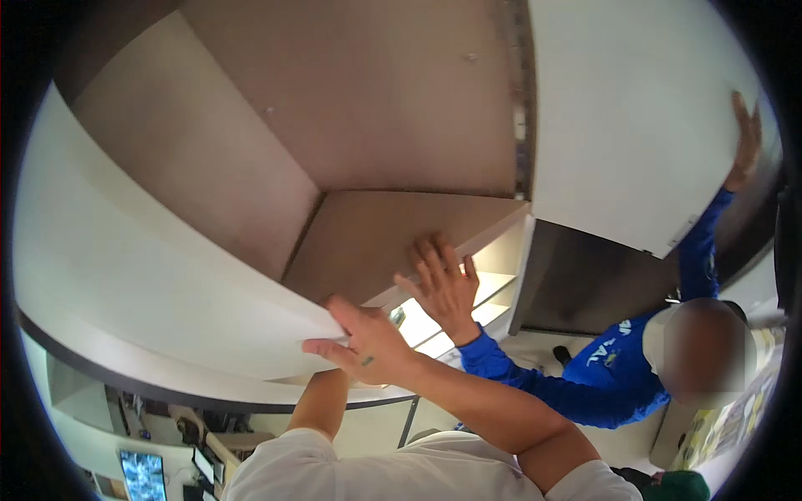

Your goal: The person uses a cordless drill to secure a white cabinet door to a wall-mounted cabinet frame. They align the door, drive screws into the hinges, and adjust the fit. A second person assists by holding the door steady. The person also installs a wooden shelf inside the cabinet.

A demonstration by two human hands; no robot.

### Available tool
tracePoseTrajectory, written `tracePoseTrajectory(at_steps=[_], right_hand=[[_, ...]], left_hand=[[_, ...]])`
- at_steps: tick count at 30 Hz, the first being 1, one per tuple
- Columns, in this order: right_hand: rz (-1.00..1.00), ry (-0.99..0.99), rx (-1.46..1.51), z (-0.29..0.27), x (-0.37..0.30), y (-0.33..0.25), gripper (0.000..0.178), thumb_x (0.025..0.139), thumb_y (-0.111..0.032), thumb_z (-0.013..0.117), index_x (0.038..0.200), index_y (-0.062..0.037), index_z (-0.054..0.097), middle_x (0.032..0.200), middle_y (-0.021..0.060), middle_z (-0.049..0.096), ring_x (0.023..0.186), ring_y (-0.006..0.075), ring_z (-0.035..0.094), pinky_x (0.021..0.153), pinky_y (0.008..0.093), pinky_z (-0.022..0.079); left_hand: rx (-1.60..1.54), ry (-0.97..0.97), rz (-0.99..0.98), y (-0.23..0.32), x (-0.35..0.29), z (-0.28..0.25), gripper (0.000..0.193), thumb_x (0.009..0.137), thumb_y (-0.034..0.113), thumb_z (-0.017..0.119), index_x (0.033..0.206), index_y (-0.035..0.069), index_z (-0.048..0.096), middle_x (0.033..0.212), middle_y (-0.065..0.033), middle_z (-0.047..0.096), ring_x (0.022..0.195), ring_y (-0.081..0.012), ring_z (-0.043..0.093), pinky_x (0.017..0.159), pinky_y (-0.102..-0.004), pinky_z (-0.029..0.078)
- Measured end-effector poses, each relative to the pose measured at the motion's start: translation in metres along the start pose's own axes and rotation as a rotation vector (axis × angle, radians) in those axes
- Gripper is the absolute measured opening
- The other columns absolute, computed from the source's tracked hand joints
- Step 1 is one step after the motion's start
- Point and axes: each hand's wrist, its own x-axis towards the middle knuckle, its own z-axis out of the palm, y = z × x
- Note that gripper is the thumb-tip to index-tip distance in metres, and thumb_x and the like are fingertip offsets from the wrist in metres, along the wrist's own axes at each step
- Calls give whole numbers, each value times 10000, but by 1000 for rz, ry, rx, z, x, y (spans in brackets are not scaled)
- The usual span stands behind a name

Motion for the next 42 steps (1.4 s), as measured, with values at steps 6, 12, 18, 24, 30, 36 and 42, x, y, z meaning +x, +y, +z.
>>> tracePoseTrajectory(at_steps=[6, 12, 18, 24, 30, 36, 42], right_hand=[[4, -7, 15, 14, -3, 7, 468, 902, -366, 805, 913, -49, 461, 661, 113, 486, 565, 251, 482, 536, 364, 411], [-27, 49, -25, 12, -12, -6, 465, 899, -347, 807, 898, -49, 450, 648, 101, 447, 551, 235, 428, 519, 362, 382], [-44, -3, -7, 21, -24, -12, 424, 907, -333, 795, 958, -17, 517, 712, 133, 532, 621, 254, 544, 574, 368, 448], [-303, -28, 53, 6, -37, 31, 555, 856, -294, 821, 1286, -27, 594, 1191, 178, 641, 1146, 334, 610, 940, 415, 483], [-169, -134, -1182, -33, -2, 11, 719, 748, -445, 850, 1377, -220, 584, 1461, 92, 507, 1274, 360, 545, 1106, 531, 411], [-212, -330, -1253, -50, 29, 39, 834, 745, -468, 853, 1485, -330, 494, 1547, 100, 447, 1362, 370, 496, 1134, 565, 396], [-104, -548, -1460, -59, 50, 46, 950, 761, -490, 829, 1575, -340, 364, 1599, 142, 391, 1449, 371, 421, 1125, 560, 415]], left_hand=[[-96, 26, -85, -12, -25, 4, 611, 833, 343, 708, 1396, 142, 580, 1449, -120, 569, 1287, -340, 567, 1087, -464, 438], [-484, 64, -148, 9, -67, -12, 622, 836, 331, 699, 1413, 142, 565, 1467, -113, 558, 1294, -336, 561, 1091, -464, 435], [-1385, -137, -124, 9, -142, -55, 654, 836, 327, 701, 1441, 149, 527, 1498, -99, 521, 1330, -321, 528, 1106, -474, 417], [-1934, -513, 123, 11, -199, -83, 586, 840, 501, 723, 1328, 201, 603, 1393, -78, 580, 1375, -344, 488, 1121, -602, 391], [-2063, -566, 214, -49, -233, -56, 309, 975, 420, 652, 1090, 134, 679, 1270, -119, 610, 1324, -362, 535, 1163, -608, 384], [-2029, -469, 260, -63, -260, -66, 251, 1000, 388, 635, 1043, 145, 684, 1265, -115, 611, 1322, -316, 543, 1160, -567, 399], [-2058, -481, 221, -57, -264, -68, 239, 988, 394, 655, 1024, 160, 689, 1274, -104, 608, 1323, -304, 542, 1134, -541, 416]])
